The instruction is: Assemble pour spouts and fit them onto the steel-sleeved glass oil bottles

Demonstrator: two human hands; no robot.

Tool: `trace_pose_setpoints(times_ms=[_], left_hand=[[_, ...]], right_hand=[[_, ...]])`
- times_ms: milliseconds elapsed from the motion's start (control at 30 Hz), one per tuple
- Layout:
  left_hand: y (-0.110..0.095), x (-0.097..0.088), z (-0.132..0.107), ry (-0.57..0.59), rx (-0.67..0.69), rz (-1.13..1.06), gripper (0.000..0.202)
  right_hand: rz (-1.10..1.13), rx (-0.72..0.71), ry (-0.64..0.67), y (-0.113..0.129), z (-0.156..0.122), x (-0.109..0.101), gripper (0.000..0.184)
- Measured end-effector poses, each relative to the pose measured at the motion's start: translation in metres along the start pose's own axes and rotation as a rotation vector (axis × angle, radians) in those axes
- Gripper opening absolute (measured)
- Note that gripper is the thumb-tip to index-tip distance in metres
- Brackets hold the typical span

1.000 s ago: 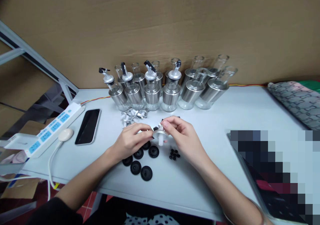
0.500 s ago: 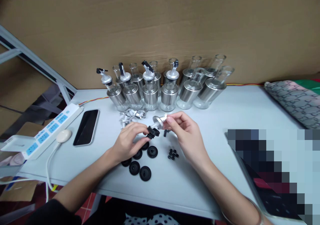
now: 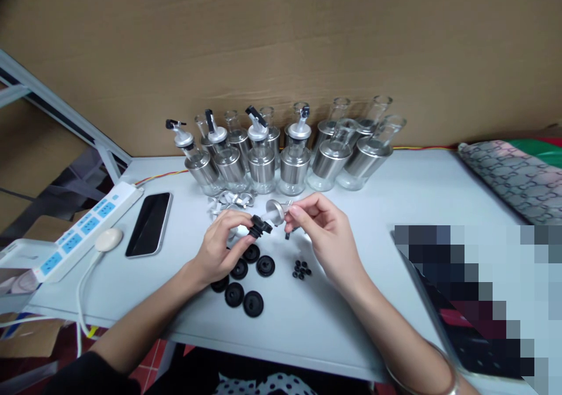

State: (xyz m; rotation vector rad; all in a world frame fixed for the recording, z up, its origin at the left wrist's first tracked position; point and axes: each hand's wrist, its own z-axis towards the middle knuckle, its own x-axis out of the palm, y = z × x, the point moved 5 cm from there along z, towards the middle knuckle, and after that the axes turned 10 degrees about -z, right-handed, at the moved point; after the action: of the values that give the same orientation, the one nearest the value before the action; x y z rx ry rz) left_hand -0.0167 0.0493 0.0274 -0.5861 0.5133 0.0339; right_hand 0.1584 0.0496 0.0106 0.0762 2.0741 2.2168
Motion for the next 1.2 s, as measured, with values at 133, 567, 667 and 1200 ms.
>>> trace_pose_setpoints(times_ms=[133,567,667,1200], left_hand=[[0.0,0.0,0.0,0.015,0.004,-0.005,0.011],[0.004,0.003,-0.001,0.08,-0.062,-0.055,0.011],[0.006,0.004,-0.001,0.097,-0.111,-0.086,0.012],[0.009,0.007,-0.003,0.178,-0.147,-0.167,0.032]], right_hand=[[-0.026,-0.03,-0.016,0.003,0.0,-0.001,0.023],[-0.055,-0.034,0.004,0.002,-0.001,0.0,0.022],[-0.087,-0.048,-0.009,0.002,-0.001,-0.002,0.022],[-0.051,-0.047,0.07,0.004,-0.002,0.004,0.024]])
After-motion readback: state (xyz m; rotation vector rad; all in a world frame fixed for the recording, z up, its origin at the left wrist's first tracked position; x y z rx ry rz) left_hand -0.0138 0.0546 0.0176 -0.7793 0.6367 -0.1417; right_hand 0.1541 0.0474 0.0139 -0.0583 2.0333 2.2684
